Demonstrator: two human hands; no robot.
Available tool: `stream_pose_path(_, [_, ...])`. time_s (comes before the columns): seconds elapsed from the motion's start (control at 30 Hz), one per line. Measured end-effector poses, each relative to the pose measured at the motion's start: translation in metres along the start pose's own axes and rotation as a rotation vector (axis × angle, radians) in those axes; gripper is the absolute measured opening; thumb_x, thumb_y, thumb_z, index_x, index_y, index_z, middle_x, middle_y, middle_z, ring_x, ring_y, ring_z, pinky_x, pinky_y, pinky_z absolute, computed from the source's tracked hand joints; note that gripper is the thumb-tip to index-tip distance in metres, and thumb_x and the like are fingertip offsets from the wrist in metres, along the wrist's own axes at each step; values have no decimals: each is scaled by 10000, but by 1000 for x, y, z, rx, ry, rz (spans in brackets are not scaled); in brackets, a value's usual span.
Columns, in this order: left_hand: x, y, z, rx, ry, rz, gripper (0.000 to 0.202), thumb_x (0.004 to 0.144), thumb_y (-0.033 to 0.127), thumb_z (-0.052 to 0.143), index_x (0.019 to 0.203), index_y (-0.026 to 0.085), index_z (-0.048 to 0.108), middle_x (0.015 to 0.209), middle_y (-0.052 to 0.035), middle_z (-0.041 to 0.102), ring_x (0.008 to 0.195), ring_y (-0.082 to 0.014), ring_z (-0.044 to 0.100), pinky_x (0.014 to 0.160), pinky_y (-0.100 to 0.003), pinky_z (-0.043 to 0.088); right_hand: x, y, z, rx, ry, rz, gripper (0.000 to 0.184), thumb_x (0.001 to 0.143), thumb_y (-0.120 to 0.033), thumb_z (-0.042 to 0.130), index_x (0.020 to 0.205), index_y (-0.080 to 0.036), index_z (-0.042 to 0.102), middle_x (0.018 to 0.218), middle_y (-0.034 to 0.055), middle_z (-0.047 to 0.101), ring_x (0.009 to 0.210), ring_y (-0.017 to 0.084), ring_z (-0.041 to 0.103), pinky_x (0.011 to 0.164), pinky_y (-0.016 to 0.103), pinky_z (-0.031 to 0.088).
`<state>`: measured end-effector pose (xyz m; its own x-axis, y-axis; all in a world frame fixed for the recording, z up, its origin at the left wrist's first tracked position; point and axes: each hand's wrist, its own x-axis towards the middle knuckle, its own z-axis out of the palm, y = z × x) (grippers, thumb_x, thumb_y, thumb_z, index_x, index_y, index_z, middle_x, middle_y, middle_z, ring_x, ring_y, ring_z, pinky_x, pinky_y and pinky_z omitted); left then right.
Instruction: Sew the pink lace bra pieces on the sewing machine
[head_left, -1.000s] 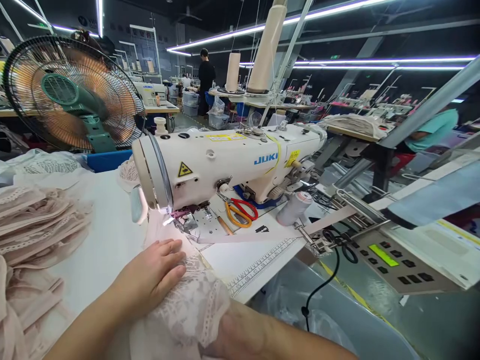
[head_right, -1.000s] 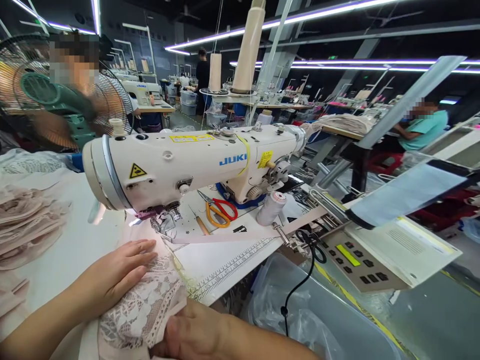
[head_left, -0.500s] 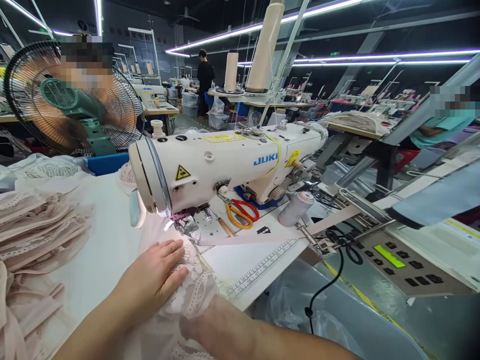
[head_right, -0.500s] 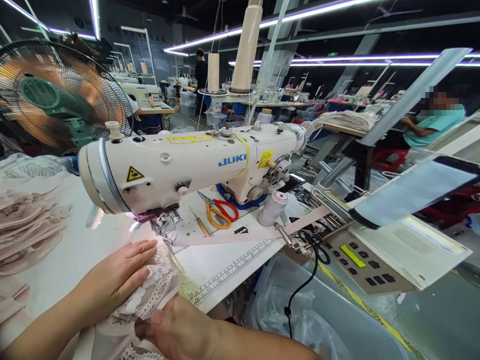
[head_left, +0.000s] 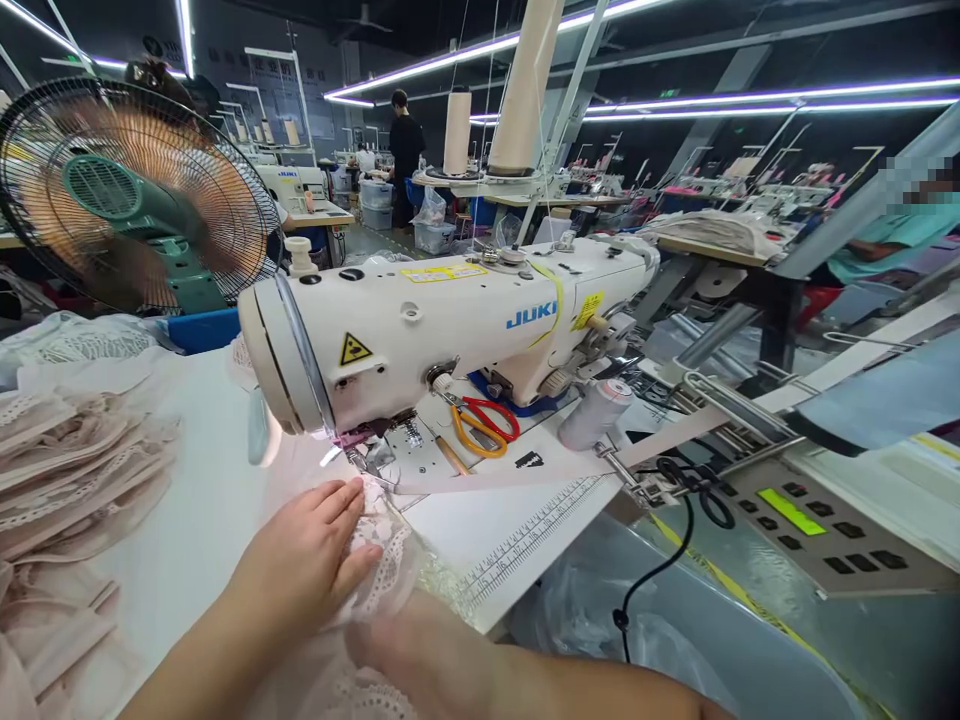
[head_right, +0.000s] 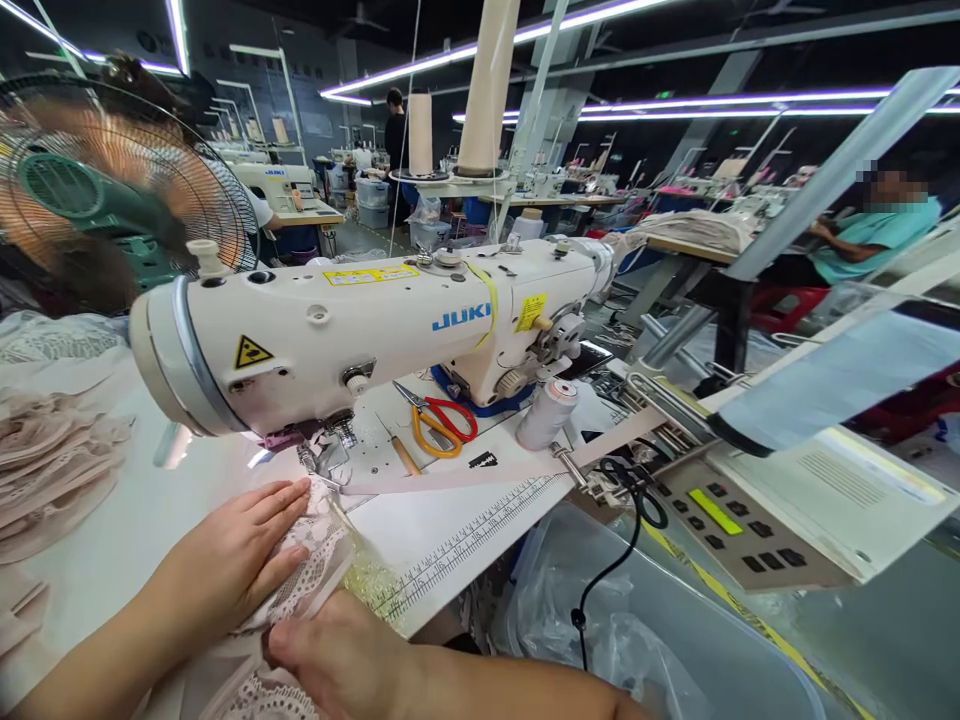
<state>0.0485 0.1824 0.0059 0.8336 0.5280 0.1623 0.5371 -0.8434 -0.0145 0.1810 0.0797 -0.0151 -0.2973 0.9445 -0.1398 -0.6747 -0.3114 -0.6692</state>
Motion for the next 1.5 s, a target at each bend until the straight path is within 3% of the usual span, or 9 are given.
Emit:
stream_pose_path(0.37, [2,-1,1,-3,-21,-69,600,902,510,362,1184,56,634,1277,-149,592,1052,-341,586,874,-486,522,6,1,-1,-150,-130,-16,378,661,-516,675,803,-168,630,819,37,598,959,218,543,885,348,408])
stream_pose_path(0.53, [0,-10,2,-48,-61,-133,619,850,546,464,1237,81,593,1304,-137,576,1069,-346,572,879,-499,510,9,-5,1,-263,-151,96,473,573,-569,707,547,-183,434,603,-38,369,676,125,434,762,301,414])
stream_pose_path(0.7, [-7,-19,5,-85,-47,-154,538,822,433,532,1266,132,569,1337,-119,550,1159,-345,532,928,-504,497,-5,-21,-7,-539,-221,133,383,680,-527,676,799,-177,578,677,-38,470,681,110,445,713,252,410])
stream_pose_path(0.87, [-17,-26,2,-178,-46,-62,538,735,68,400,1188,260,619,1349,-18,549,1244,-252,491,1012,-442,459,-13,-48,-30,-1395,-10,-161,407,739,-290,674,1105,-169,545,855,19,604,745,150,528,738,295,449])
stream_pose_path(1.0, [-20,-29,2,-276,-23,-101,516,740,64,349,1091,270,667,1285,-6,603,1225,-231,519,1019,-420,454,3,-56,-35,-1919,60,-280,729,728,-338,697,1364,-174,380,1173,140,505,1040,268,495,856,404,444])
stream_pose_path(1.07, [-19,-31,2,-360,2,-159,396,783,142,360,982,252,684,1221,-14,646,1162,-220,572,978,-381,490,14,-53,-31,-2015,37,-268,746,726,-397,688,1373,-187,381,1153,132,503,1025,280,494,825,394,454])
stream_pose_path(1.2, [-17,-33,-3,-526,24,-268,259,827,302,395,827,230,644,1073,-25,707,987,-191,655,871,-306,540,32,-53,-23,-2174,71,-325,273,797,-226,550,1060,-171,597,986,98,560,889,228,514,709,317,430])
stream_pose_path(1.33, [-15,-22,-14,-532,-31,-323,277,857,310,346,837,215,605,911,-32,702,857,-189,652,782,-316,539,34,-64,-25,-2163,145,-624,133,825,-165,482,873,-167,606,928,83,582,842,202,500,690,300,393])
stream_pose_path(1.5, [-10,10,-23,-274,-145,-340,595,808,518,481,1276,151,510,1073,-136,622,1007,-304,583,944,-535,412,27,-59,-43,-2101,-32,-869,110,835,-142,457,854,-151,565,853,71,596,794,188,486,698,298,391])
